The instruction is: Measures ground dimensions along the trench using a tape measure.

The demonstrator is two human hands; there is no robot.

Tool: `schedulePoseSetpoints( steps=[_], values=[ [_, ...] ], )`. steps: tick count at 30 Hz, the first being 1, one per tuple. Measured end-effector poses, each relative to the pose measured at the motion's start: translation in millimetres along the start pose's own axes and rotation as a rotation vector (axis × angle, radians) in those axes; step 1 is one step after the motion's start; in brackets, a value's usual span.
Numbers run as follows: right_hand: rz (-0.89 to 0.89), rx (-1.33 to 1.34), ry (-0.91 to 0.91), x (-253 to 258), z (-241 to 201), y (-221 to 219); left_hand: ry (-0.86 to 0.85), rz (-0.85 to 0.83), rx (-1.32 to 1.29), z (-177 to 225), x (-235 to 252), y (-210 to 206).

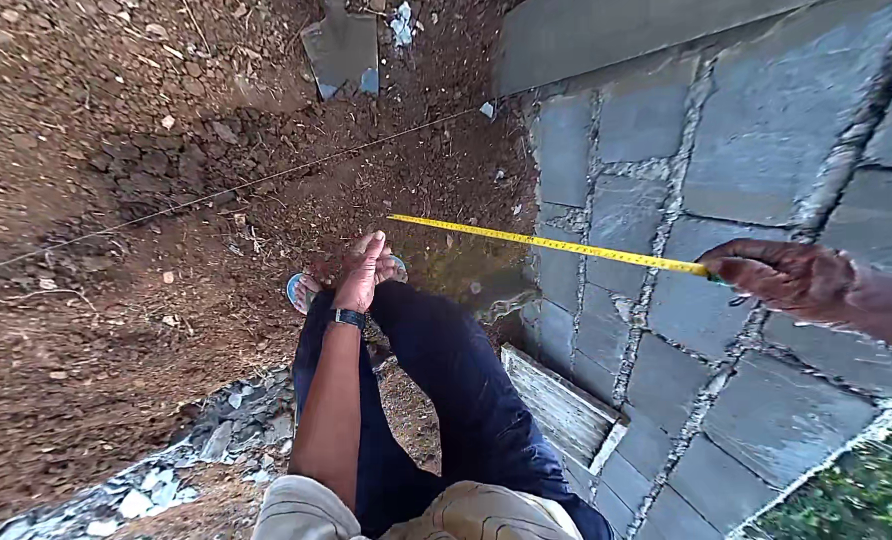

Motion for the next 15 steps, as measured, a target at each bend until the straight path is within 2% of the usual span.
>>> schedulePoseSetpoints(
  steps=[3,5,8,10,15],
  values=[
    [0.087,-0.086,-0.026,67.6,-10.5,6.5,-0.034,-0.038,0.173,-37.1,2.3,-13.3],
    [0.113,-0.129,-0.14,120.9,-18.6,8.7,0.015,-0.081,0.286,-52.6,3.0,-17.1],
    [0.147,-0.139,-0.277,193.8,-31.9,7.9,0.035,-0.173,0.515,-58.5,3.4,-8.7],
    [0.162,-0.133,-0.326,235.6,-40.4,7.7,0.023,-0.202,0.545,-58.5,9.0,4.6],
    [0.199,-0.094,-0.44,306.0,-74.5,14.4,0.094,-0.084,0.576,-66.7,29.5,40.1]
  ],
)
Point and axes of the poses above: each hand's wrist, its own x-axis towards the middle knuckle, its own y-axis out of the back of the hand, z = x × y, the point moved 1 cm from there along x, towards the middle knuckle, and after that the axes turned 4 degrees about y, right-handed, at the moved point
